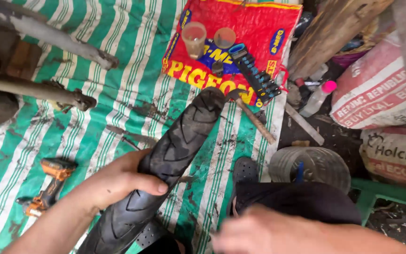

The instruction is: Removing a motorcycle wheel axle with a hammer, inspecting the hub, and applying grease for maintenance.

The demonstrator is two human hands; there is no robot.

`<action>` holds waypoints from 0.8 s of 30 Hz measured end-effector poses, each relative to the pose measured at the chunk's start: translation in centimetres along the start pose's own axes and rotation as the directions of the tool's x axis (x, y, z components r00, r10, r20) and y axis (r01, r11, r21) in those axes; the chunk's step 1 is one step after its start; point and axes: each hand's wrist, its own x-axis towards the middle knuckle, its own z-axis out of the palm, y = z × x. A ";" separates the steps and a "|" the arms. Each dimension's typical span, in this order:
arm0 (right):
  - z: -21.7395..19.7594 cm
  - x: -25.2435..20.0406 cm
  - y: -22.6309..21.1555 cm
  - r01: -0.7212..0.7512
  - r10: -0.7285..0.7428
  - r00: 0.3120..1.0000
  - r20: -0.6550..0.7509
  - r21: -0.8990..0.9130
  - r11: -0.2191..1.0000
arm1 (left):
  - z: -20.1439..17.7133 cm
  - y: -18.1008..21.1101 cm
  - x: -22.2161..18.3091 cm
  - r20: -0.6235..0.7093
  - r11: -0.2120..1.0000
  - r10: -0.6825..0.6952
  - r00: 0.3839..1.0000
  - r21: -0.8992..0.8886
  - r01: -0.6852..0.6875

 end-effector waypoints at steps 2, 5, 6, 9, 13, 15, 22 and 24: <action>1.4 -1.5 2.2 -0.117 0.083 0.942 -0.326 -0.083 0.990 | 0.2 0.3 -0.2 -0.057 1.000 -0.006 0.998 -0.007 0.006; 1.6 -2.5 2.3 -0.262 0.094 0.764 -0.639 -0.173 0.949 | -0.6 -0.5 0.7 -0.136 0.996 0.009 0.991 -0.091 -0.022; 1.4 -2.6 1.8 -0.276 0.066 0.760 -0.646 -0.229 0.934 | -1.0 -1.2 1.2 -0.163 0.983 0.036 0.986 -0.174 -0.065; 1.2 -3.6 1.4 -0.295 0.056 0.728 -0.683 -0.238 0.926 | -2.1 -1.5 1.5 -0.260 0.970 0.088 0.962 -0.196 -0.142; 1.5 -5.0 0.3 -0.322 0.015 0.702 -0.712 -0.298 0.899 | -1.8 -0.9 1.5 -0.334 0.901 0.188 0.924 -0.316 -0.297; 2.1 -6.1 -0.1 -0.411 0.048 0.629 -0.776 -0.280 0.868 | -1.0 -0.3 1.3 -0.345 0.859 0.219 0.913 -0.376 -0.348; 2.9 -11.0 -0.9 -0.544 0.110 0.352 -0.930 -0.108 0.832 | 2.8 -0.7 2.8 -0.400 0.568 0.435 0.807 -0.574 -0.590; 2.9 -12.1 -0.5 -0.572 0.063 0.230 -0.971 -0.082 0.816 | 3.5 -1.2 3.5 -0.379 0.457 0.536 0.755 -0.621 -0.636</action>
